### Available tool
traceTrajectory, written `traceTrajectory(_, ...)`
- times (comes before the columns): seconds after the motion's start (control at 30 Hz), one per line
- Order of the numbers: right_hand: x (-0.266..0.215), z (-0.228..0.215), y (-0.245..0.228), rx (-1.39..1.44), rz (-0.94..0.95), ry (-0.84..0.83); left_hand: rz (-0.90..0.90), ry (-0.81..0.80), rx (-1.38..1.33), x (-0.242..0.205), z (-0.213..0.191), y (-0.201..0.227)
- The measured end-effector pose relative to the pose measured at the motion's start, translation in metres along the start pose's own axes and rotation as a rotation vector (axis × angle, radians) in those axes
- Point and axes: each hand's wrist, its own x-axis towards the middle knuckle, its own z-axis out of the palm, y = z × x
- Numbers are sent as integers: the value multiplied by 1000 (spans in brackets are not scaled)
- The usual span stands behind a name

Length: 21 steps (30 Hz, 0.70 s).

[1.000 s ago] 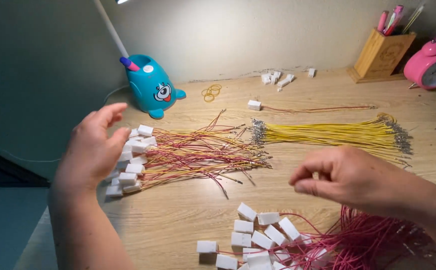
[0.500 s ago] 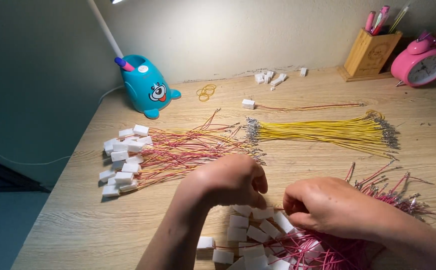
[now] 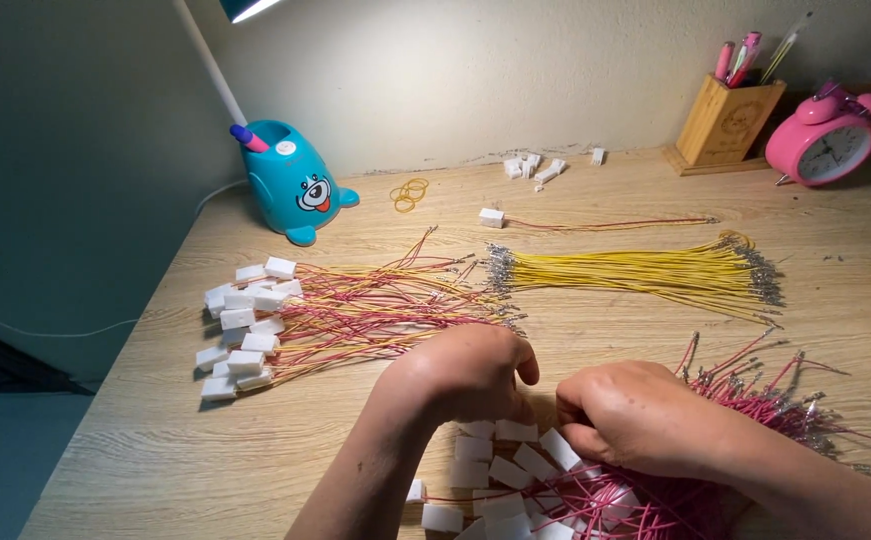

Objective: The person repeatedly inserts the stripped ends of red and yellow wires into small white plastic connectors. They handle each wire individually, aligning the wire with the connector and pushing it in until it seats. The completed harnesses are placed on the table as the process continues.

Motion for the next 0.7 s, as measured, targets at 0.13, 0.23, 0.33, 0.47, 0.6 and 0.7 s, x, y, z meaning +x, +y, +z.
traceTrajectory(0.13,-14,-17,-8,173,68,-69,38,-5,-105,4,2,-8)
traceTrajectory(0.23,-6,-4,17,308,112,72,103,81,-89,5,1,-13)
traceTrajectory(0.33,1,7,42,690,80,95,117,160,-205,0,-3,-9)
traceTrajectory(0.47,8,21,57,1268,42,73,281,22,-804,19,14,-9)
traceTrajectory(0.6,9,21,56,1323,-95,134,524,127,-1052,45,35,-5)
traceTrajectory(0.7,9,15,57,1255,-147,168,597,283,-1060,46,36,-3)
